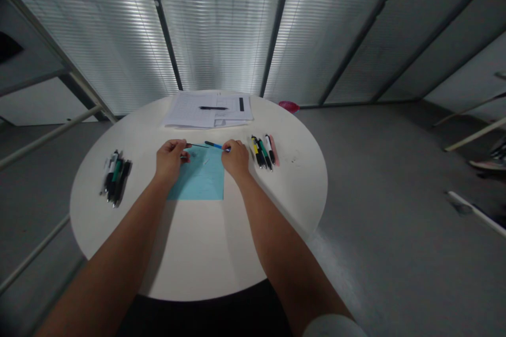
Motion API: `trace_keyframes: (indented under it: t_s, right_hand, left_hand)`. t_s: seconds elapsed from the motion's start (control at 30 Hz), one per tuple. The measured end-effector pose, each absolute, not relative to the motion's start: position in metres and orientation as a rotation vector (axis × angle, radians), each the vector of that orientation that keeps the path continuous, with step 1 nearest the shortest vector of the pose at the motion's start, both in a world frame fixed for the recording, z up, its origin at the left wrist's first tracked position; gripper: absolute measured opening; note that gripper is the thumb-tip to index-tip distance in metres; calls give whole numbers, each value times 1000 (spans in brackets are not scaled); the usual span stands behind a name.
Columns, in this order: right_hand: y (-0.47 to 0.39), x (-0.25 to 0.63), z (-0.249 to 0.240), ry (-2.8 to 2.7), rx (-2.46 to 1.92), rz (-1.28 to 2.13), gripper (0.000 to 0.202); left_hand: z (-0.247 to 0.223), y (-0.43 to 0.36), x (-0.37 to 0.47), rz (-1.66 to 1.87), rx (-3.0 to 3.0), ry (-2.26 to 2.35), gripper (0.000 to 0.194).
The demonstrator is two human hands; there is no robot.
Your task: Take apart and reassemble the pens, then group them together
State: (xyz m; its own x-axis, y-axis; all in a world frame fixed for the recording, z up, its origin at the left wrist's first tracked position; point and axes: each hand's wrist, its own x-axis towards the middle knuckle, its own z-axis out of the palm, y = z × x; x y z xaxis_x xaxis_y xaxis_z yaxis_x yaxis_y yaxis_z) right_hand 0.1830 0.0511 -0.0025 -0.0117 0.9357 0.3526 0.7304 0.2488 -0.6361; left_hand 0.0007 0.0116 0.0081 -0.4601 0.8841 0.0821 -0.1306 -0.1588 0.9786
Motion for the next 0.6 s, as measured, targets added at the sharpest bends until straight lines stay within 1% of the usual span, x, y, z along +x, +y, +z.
trace_keyframes:
  t_s: [0.2, 0.33, 0.37, 0.47, 0.6]
  right_hand:
    - [50, 182, 0, -1778, -1544, 407, 21]
    - [43, 180, 5, -1784, -1405, 454, 22]
    - [41, 179, 6, -1824, -1357, 477, 21]
    - [38, 177, 7, -1928, -1269, 497, 9]
    - [43, 176, 1, -1922, -1204, 543, 6]
  left_hand:
    - [9, 10, 2, 1692, 961, 1344, 23]
    - [9, 10, 3, 1677, 1003, 1346, 22]
    - [9, 10, 3, 1676, 1004, 1345, 22]
    - [8, 10, 3, 1671, 1014, 1341, 24]
    - [9, 10, 2, 1671, 1035, 1353, 22]
